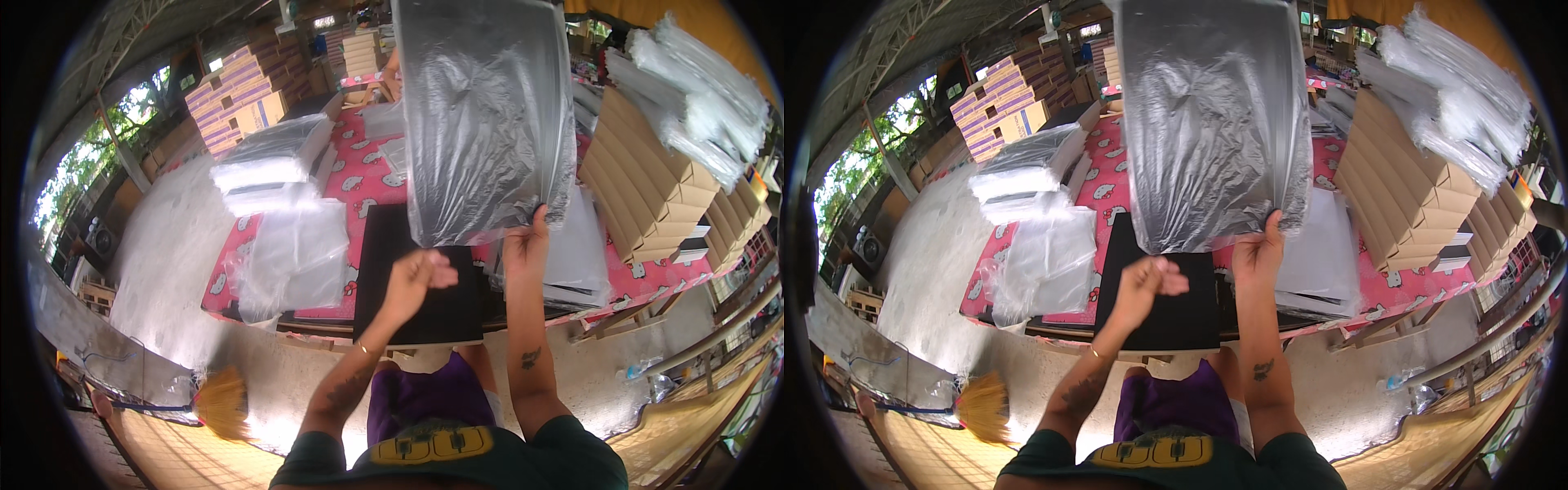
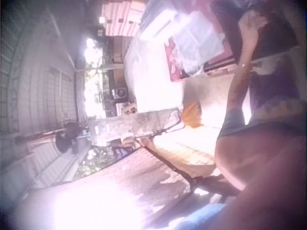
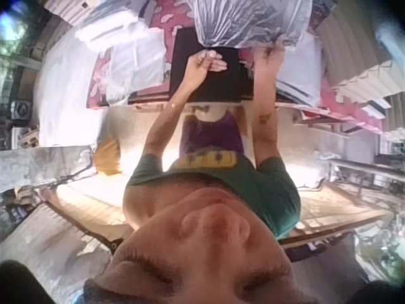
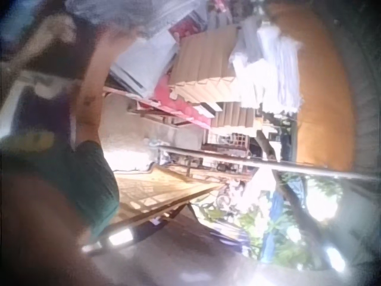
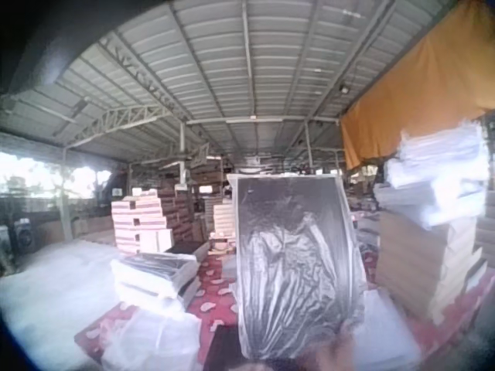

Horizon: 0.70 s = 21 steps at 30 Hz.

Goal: The person packages materials by sliding black and white boards into clear plastic bags.

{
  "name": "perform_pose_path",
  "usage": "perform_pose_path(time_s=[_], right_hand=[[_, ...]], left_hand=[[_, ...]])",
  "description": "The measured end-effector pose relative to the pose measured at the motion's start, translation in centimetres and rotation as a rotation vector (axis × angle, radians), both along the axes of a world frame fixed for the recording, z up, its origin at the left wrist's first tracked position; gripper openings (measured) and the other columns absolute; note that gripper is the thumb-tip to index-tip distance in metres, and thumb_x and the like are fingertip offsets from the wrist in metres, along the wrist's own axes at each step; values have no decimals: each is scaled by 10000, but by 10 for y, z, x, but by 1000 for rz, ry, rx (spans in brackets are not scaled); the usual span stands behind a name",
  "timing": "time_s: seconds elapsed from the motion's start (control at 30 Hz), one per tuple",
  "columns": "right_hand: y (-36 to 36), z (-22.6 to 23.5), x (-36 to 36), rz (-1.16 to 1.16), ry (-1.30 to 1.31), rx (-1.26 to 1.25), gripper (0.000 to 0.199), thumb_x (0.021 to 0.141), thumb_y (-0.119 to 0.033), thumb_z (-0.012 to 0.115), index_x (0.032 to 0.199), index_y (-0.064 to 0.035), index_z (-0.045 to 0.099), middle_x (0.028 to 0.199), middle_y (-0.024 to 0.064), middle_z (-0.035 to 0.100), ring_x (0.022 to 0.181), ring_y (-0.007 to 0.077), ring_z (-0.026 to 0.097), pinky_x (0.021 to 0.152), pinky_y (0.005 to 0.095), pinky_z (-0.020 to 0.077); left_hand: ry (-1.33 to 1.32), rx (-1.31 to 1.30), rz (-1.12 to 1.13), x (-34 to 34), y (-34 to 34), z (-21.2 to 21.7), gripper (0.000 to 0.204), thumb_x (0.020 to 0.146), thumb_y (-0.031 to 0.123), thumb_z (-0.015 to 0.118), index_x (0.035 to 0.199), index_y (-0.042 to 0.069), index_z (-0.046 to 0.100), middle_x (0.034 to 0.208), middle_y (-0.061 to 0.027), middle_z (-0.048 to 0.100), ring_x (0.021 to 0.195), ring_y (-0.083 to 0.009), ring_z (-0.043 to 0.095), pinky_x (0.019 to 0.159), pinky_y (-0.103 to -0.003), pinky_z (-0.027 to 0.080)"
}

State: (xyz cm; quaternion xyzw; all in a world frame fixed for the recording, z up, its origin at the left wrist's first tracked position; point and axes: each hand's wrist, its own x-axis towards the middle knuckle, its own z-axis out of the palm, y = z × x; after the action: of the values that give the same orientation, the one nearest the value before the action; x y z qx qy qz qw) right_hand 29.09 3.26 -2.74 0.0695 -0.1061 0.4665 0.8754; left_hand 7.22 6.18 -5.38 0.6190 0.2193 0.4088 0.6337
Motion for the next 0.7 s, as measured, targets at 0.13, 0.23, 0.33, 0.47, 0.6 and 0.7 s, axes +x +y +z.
perform_pose_path(time_s=[0.13,0.23,0.33,0.47,0.6,0.7], right_hand=[[-9,-8,20,-174,-98,-146,239,930,-134,554,1127,-2,528,1101,90,613,938,146,614,784,239,548],[-10,-46,28,-226,-60,-235,208,943,-108,526,1126,-9,516,1071,89,611,922,155,614,792,245,550],[-17,-41,4,-265,51,-365,191,951,-86,503,1129,-17,504,1061,87,602,930,152,606,830,253,541],[-27,-78,49,-373,112,-339,243,950,-37,473,1188,11,460,1138,131,569,1019,215,582,947,372,499],[-49,-86,78,-590,90,-502,274,943,-12,467,1211,29,423,1150,136,550,994,225,584,920,371,505],[-67,-110,108,-639,106,-766,276,941,-75,499,1191,18,426,1121,125,554,956,218,583,850,330,503]], left_hand=[[-165,-55,271,12,-15,1,438,974,341,475,1254,4,461,1047,-149,620,822,-221,670,693,-302,560],[-238,-65,180,24,-7,13,374,966,262,513,1194,-34,496,965,-145,631,819,-218,670,678,-304,563],[-78,-74,191,19,0,-12,333,949,295,545,1028,-27,575,846,-135,650,728,-212,677,647,-287,558],[17,-191,138,19,-18,-32,311,946,281,553,946,-26,601,796,-140,662,673,-203,671,620,-285,551],[82,-153,156,-13,-21,-38,305,946,252,551,953,-48,608,792,-152,661,695,-205,670,643,-279,543],[124,-88,219,-37,-17,-34,297,946,258,553,951,-32,617,784,-133,664,692,-185,663,640,-270,535]])
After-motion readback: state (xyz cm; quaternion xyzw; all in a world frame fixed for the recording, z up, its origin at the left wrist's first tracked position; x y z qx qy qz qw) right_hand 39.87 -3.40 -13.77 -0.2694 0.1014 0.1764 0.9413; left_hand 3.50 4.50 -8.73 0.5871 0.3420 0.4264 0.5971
